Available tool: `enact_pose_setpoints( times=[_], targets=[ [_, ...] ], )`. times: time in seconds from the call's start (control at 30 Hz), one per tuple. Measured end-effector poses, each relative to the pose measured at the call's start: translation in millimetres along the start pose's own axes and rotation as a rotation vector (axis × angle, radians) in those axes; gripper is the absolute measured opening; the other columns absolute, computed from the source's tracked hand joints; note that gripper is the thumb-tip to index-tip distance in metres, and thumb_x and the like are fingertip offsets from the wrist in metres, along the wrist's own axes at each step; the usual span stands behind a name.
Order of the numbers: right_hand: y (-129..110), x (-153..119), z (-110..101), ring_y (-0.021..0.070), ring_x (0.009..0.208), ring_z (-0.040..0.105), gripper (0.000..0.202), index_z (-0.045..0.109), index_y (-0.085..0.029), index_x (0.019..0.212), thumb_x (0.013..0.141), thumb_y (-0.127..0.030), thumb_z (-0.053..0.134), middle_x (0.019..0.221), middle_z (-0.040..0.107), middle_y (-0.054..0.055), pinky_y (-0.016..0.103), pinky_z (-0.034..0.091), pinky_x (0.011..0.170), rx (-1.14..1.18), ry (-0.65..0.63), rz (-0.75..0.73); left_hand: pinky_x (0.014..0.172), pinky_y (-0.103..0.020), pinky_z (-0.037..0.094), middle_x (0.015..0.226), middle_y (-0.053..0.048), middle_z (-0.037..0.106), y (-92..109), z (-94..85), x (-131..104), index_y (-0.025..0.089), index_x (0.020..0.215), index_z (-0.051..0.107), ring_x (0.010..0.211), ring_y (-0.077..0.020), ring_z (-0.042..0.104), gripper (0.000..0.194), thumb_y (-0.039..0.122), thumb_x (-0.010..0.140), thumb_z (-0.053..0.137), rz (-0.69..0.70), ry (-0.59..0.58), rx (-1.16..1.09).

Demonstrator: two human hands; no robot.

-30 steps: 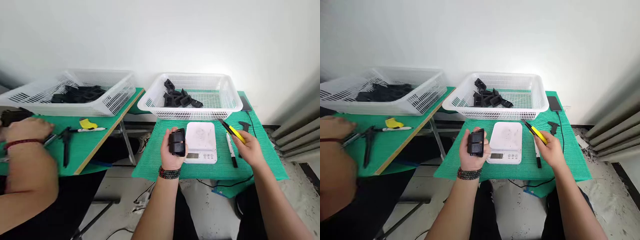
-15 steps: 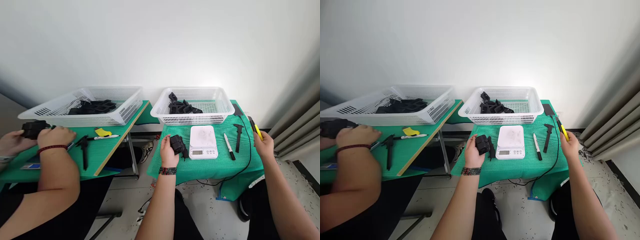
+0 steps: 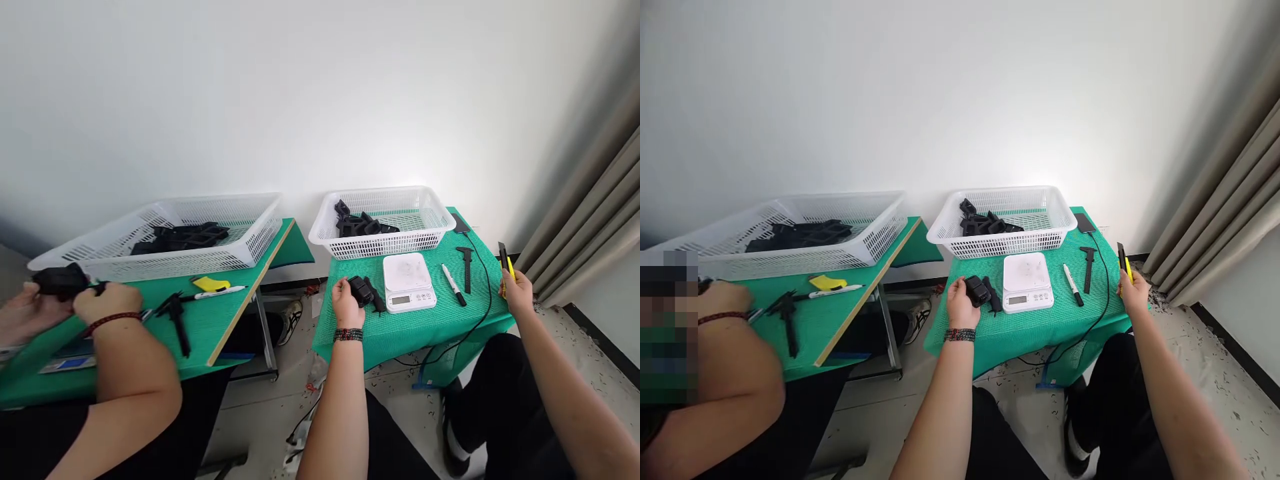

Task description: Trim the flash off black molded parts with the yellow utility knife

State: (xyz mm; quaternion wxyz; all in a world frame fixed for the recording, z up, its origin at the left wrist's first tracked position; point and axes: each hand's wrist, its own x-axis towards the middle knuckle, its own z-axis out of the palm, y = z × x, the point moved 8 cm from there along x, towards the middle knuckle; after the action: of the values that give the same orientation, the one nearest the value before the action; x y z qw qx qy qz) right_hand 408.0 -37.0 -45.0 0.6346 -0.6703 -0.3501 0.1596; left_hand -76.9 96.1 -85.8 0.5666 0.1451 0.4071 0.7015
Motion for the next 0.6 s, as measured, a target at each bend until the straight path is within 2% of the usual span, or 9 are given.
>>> enact_pose_setpoints(
  times=[0.2,0.33,0.43,0.6],
  targets=[
    [-3.2,-3.3,-4.1,0.0143,0.04,0.048,0.038,0.053,-0.024,0.066,0.082,-0.054,0.068,0.044,0.053,-0.003,0.026,0.04,0.042,-0.084,0.015,-0.028,0.083,-0.038,0.059,0.097,-0.005,0.068,-3.6,-4.3,0.8,0.024,0.096,0.061,0.085,-0.0175,0.069,0.003,0.022,0.096,0.064,-0.034,-0.05,-0.046],
    [-5.0,-4.2,-8.6,0.0146,0.041,0.05,0.033,0.053,-0.024,0.067,0.084,-0.049,0.065,0.045,0.053,-0.004,0.026,0.04,0.043,-0.11,0.05,-0.025,0.094,-0.043,0.057,0.098,-0.003,0.071,-6.3,-5.8,-1.8,0.026,0.101,0.061,0.093,-0.0177,0.071,0.016,0.012,0.093,0.06,-0.027,-0.072,-0.05],
    [-6.1,-3.6,-9.6,0.0146,0.041,0.05,0.032,0.052,-0.024,0.067,0.084,-0.047,0.066,0.045,0.052,-0.004,0.027,0.039,0.043,-0.129,0.059,-0.022,0.097,-0.042,0.055,0.101,-0.003,0.073,-7.3,-6.4,-4.0,0.028,0.103,0.06,0.099,-0.0172,0.072,0.023,0.008,0.091,0.058,-0.027,-0.088,-0.049],
    [-10.1,-4.5,-8.5,0.0148,0.041,0.05,0.033,0.051,-0.024,0.07,0.085,-0.05,0.065,0.049,0.051,-0.005,0.028,0.039,0.043,-0.136,0.051,-0.036,0.096,-0.041,0.055,0.102,-0.002,0.073,-5.4,-5.7,-7.0,0.028,0.099,0.059,0.097,-0.0159,0.072,0.025,0.006,0.088,0.059,-0.019,-0.098,-0.055]
  ],
)
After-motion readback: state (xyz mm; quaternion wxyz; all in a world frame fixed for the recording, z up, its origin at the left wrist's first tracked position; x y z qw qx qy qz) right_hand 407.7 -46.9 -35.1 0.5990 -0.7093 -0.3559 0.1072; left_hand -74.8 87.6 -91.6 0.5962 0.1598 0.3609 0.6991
